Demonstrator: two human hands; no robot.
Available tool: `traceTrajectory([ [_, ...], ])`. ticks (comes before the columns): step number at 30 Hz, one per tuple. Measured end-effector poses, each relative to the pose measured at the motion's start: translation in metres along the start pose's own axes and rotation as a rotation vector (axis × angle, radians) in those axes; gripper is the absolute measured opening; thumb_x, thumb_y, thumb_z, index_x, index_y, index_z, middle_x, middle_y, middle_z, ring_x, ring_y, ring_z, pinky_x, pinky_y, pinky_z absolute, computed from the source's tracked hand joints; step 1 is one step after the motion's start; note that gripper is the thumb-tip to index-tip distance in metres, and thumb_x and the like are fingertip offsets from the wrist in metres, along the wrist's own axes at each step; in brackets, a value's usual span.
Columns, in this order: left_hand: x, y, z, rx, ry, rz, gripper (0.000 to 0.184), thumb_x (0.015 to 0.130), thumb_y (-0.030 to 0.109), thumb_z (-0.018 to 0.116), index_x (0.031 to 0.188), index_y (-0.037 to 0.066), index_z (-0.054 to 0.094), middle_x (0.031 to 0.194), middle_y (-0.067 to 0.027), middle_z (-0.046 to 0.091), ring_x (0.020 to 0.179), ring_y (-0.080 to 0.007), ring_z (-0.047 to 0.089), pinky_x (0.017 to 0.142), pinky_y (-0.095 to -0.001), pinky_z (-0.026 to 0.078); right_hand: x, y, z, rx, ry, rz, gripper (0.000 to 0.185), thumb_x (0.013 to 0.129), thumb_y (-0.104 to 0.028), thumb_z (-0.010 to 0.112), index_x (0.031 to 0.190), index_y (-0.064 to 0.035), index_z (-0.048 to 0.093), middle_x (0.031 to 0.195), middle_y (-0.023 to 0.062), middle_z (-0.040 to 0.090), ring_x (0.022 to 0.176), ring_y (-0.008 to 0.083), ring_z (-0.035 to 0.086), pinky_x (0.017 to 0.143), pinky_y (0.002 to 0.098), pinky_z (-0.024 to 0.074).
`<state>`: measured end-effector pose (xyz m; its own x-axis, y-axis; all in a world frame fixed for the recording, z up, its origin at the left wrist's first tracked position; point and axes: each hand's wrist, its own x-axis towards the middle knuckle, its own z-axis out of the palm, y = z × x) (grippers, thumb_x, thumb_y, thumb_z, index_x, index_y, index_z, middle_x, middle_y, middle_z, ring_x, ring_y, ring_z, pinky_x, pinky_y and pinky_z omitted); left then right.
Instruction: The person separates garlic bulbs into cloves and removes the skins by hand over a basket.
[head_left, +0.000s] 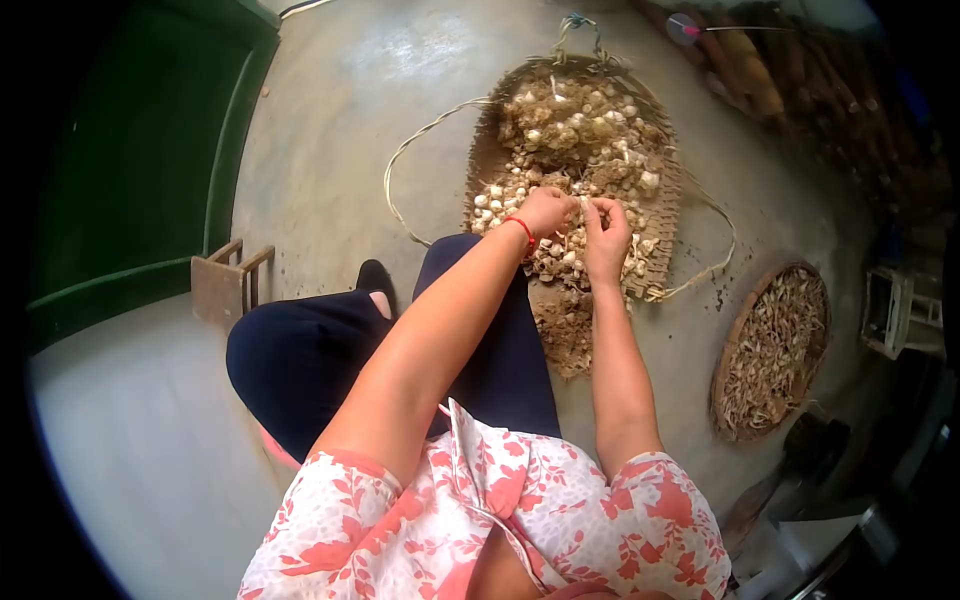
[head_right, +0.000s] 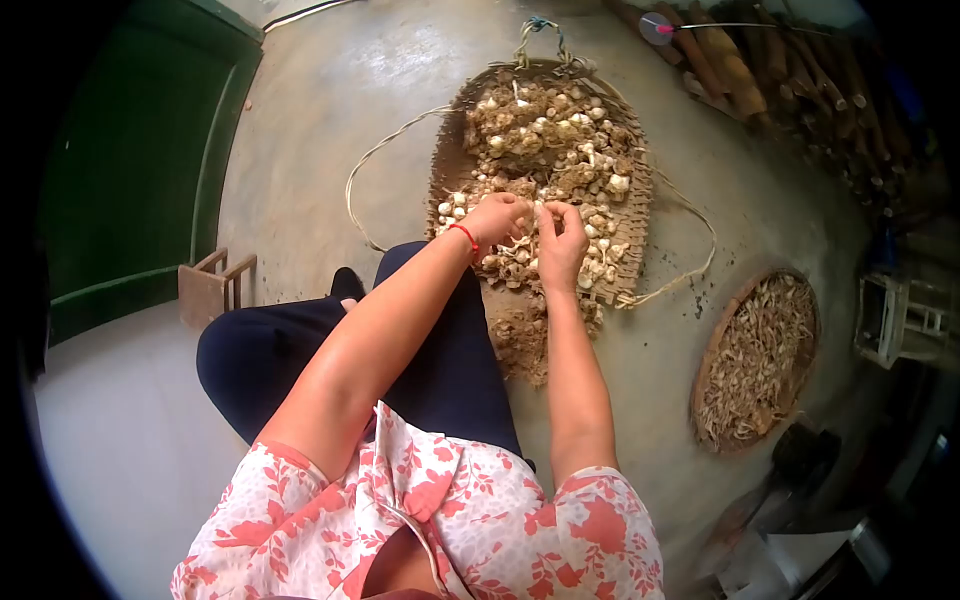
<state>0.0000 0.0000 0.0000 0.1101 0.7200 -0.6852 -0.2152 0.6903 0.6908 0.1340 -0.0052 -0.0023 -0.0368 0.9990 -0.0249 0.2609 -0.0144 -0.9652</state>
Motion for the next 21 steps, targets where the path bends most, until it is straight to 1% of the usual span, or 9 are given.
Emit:
traceTrajectory([
  [3,-0.023,0.012,0.022,0.283,0.013,-0.011,0.051,0.091,0.05,0.045,0.111,0.004,0.052,0.069,-0.0044,0.052,0.053,-0.0137,0.05,0.044,-0.0257,0.04,-0.019,-0.009,-0.014,-0.123,0.06,-0.007,0.015,0.089,-0.015,0.061,0.098,-0.0037,0.055,0.078,-0.0005,0.058,0.066,0.006,0.052,0.056,0.0231,0.0424],
  [5,-0.03,0.022,0.033,0.216,-0.25,-0.157,0.055,0.092,0.052,0.042,0.113,0.003,0.052,0.068,-0.0052,0.052,0.056,-0.0143,0.054,0.046,-0.0268,0.043,-0.024,-0.015,-0.02,0.21,0.202,0.016,0.013,0.088,-0.014,0.062,0.09,-0.0028,0.057,0.078,0.0007,0.058,0.066,0.0055,0.052,0.056,0.0223,0.0425],
  [7,-0.022,0.015,0.037,0.247,-0.289,-0.144,0.06,0.089,0.056,0.044,0.111,0.001,0.055,0.076,-0.0105,0.059,0.061,-0.0208,0.059,0.053,-0.0339,0.047,-0.026,-0.021,-0.021,0.316,0.244,-0.002,0.014,0.086,-0.014,0.064,0.088,-0.0017,0.058,0.079,0.0022,0.059,0.066,0.0071,0.053,0.057,0.0233,0.0438],
  [9,-0.029,0.003,0.052,0.649,-0.076,0.364,0.067,0.085,0.062,0.048,0.108,0.0,0.058,0.081,-0.0158,0.065,0.064,-0.0269,0.061,0.06,-0.0394,0.047,-0.033,-0.009,-0.03,-0.161,0.187,-0.137,0.016,0.086,-0.015,0.063,0.092,-0.0009,0.058,0.08,0.003,0.059,0.067,0.0095,0.053,0.059,0.0253,0.045],
  [13,-0.037,0.017,0.053,0.935,-0.157,0.302,0.069,0.081,0.063,0.054,0.095,-0.003,0.065,0.072,-0.0197,0.064,0.067,-0.0299,0.063,0.067,-0.0392,0.048,-0.034,0.004,-0.032,0.051,0.167,-0.141,0.017,0.089,-0.017,0.058,0.093,0.0,0.057,0.081,0.0039,0.058,0.071,0.0115,0.052,0.061,0.0269,0.0444],
  [14,-0.039,0.015,0.052,0.88,-0.165,0.383,0.061,0.085,0.058,0.053,0.088,-0.001,0.067,0.071,-0.02,0.064,0.067,-0.0295,0.062,0.066,-0.0381,0.049,-0.038,0.006,-0.036,0.229,0.133,0.085,0.016,0.092,-0.018,0.053,0.094,-0.0021,0.056,0.08,0.0031,0.057,0.071,0.0103,0.052,0.06,0.0246,0.0446],
  [15,-0.039,0.013,0.053,0.88,-0.165,0.381,0.061,0.085,0.058,0.053,0.088,-0.001,0.067,0.071,-0.02,0.064,0.067,-0.0295,0.062,0.066,-0.0381,0.049,-0.041,0.0,-0.035,0.23,0.132,0.087,0.016,0.092,-0.018,0.053,0.094,-0.0021,0.056,0.08,0.0031,0.057,0.071,0.0103,0.052,0.06,0.0246,0.0446],
  [17,-0.039,0.01,0.056,0.723,-0.211,0.467,0.053,0.09,0.051,0.05,0.089,0.0,0.067,0.072,-0.0186,0.065,0.065,-0.0263,0.063,0.064,-0.0358,0.049,-0.044,-0.012,-0.031,0.779,0.18,0.327,0.016,0.095,-0.019,0.047,0.094,-0.0045,0.054,0.081,0.0022,0.056,0.068,0.009,0.053,0.056,0.0222,0.0446],
  [21,-0.049,0.013,0.055,0.608,-0.353,0.266,0.045,0.093,0.041,0.049,0.087,0.0,0.066,0.073,-0.0156,0.066,0.067,-0.023,0.066,0.064,-0.0347,0.052,-0.057,-0.005,-0.03,0.999,0.187,0.614,0.025,0.098,-0.026,0.037,0.091,-0.0086,0.053,0.065,-0.0012,0.049,0.048,0.0077,0.043,0.038,0.0218,0.0322],
])
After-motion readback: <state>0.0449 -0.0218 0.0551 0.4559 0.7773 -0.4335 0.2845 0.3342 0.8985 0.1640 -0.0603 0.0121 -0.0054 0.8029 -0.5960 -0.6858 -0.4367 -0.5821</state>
